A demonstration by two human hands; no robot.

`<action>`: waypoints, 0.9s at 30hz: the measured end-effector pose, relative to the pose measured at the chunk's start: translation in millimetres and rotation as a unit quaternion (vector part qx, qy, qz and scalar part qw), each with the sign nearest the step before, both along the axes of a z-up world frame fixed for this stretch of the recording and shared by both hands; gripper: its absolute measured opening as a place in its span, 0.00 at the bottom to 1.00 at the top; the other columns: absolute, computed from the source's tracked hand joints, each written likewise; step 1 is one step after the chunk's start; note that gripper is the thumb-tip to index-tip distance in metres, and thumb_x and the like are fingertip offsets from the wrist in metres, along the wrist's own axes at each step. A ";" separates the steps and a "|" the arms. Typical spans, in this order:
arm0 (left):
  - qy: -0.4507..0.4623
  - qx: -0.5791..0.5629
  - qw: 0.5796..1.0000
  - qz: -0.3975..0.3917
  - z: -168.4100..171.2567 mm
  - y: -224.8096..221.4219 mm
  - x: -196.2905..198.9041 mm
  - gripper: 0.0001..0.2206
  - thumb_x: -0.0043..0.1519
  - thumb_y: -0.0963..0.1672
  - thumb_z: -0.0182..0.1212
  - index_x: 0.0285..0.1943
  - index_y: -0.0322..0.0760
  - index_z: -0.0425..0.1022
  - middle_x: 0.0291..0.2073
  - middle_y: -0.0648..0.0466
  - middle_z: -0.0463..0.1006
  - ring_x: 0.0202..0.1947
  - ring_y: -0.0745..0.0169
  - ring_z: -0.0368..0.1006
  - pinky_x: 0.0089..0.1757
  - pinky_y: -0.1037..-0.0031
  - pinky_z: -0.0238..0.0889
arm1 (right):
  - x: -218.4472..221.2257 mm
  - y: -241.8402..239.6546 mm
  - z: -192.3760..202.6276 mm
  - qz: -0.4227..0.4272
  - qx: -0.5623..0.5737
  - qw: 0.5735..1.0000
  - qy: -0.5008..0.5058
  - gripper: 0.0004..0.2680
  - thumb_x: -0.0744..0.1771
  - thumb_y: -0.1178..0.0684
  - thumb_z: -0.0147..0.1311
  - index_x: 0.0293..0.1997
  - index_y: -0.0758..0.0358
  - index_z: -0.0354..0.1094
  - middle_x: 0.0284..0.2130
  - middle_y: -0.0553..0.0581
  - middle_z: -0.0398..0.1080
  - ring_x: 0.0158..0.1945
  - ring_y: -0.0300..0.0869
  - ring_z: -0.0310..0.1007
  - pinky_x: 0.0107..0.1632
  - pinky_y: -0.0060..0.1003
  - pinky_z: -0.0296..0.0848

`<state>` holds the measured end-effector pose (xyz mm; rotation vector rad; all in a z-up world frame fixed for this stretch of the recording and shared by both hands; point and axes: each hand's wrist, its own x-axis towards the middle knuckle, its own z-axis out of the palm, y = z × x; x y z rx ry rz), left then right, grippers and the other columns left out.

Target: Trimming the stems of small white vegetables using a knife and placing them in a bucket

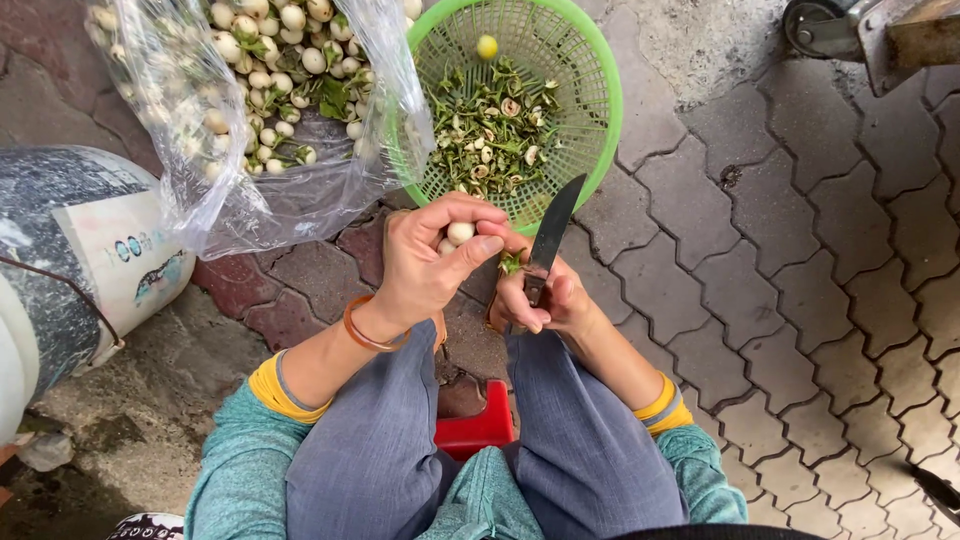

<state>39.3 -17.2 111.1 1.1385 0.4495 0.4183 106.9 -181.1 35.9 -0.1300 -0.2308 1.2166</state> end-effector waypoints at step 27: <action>-0.028 0.040 0.999 0.014 -14.9 -2.4 3.8 0.02 0.63 0.36 0.64 0.38 0.26 0.78 0.36 0.43 0.80 0.18 0.73 0.69 0.23 0.82 0.67 | -5.8 -3.9 -7.7 0.070 0.026 0.993 0.087 0.35 0.68 0.32 0.53 0.79 0.57 0.38 0.15 0.52 0.63 0.12 0.28 0.57 0.18 0.22 0.63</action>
